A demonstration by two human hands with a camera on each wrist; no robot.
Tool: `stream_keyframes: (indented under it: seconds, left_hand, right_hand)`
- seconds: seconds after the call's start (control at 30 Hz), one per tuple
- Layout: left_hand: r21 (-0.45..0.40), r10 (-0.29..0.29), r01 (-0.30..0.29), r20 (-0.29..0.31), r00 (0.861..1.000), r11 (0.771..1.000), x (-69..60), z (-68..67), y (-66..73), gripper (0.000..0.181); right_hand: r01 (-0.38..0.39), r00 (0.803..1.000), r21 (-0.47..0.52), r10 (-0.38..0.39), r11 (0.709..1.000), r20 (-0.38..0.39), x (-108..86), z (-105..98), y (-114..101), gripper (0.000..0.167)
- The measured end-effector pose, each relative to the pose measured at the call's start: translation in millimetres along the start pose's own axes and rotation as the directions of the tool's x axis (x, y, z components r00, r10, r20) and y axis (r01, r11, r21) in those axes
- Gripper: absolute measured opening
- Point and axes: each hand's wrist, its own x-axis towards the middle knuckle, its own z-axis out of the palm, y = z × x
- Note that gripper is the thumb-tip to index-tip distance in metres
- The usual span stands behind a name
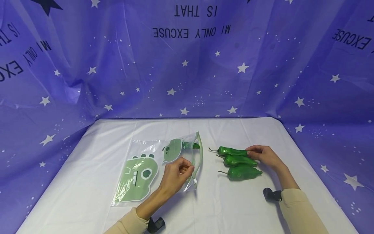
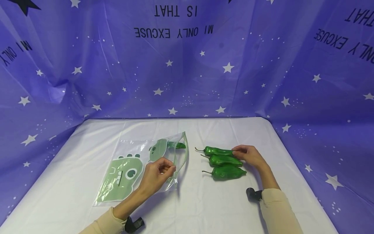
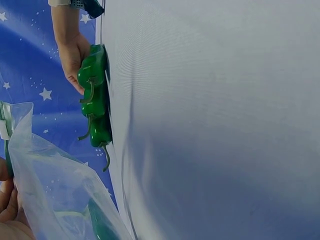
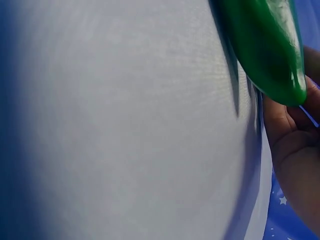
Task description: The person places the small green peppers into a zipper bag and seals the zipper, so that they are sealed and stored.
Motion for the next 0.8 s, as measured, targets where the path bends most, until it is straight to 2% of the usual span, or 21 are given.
stream_keyframes:
  seconds: [0.17,0.3,0.47,0.6,0.8]
  left_hand:
    - [-0.001,-0.004,0.004,-0.001,1.0,1.0,-0.3,-0.5,0.3,0.01]
    - [-0.001,-0.004,0.004,-0.004,1.0,1.0,-0.1,-0.9,0.5,0.01]
    - [-0.01,-0.03,0.03,-0.006,1.0,1.0,0.3,-0.8,1.2,0.011]
    - [-0.013,-0.036,0.036,-0.006,0.999,0.999,0.1,-0.5,0.8,0.012]
    - [-0.011,-0.027,0.027,-0.008,1.0,1.0,0.2,-0.4,0.3,0.012]
  right_hand:
    - [0.009,1.0,0.012,-0.009,1.0,-0.011,-1.1,0,0,0.031]
    - [0.023,0.999,0.041,-0.021,0.999,-0.042,-1.1,-1,-1,0.03]
    - [0.036,0.995,0.064,-0.029,0.997,-0.095,0.8,-2,-5,0.033]
    - [0.05,0.992,0.091,-0.039,0.995,-0.123,2.6,-5,-12,0.036]
    - [0.1,0.99,0.161,-0.083,0.982,-0.112,4.3,-8,-33,0.036]
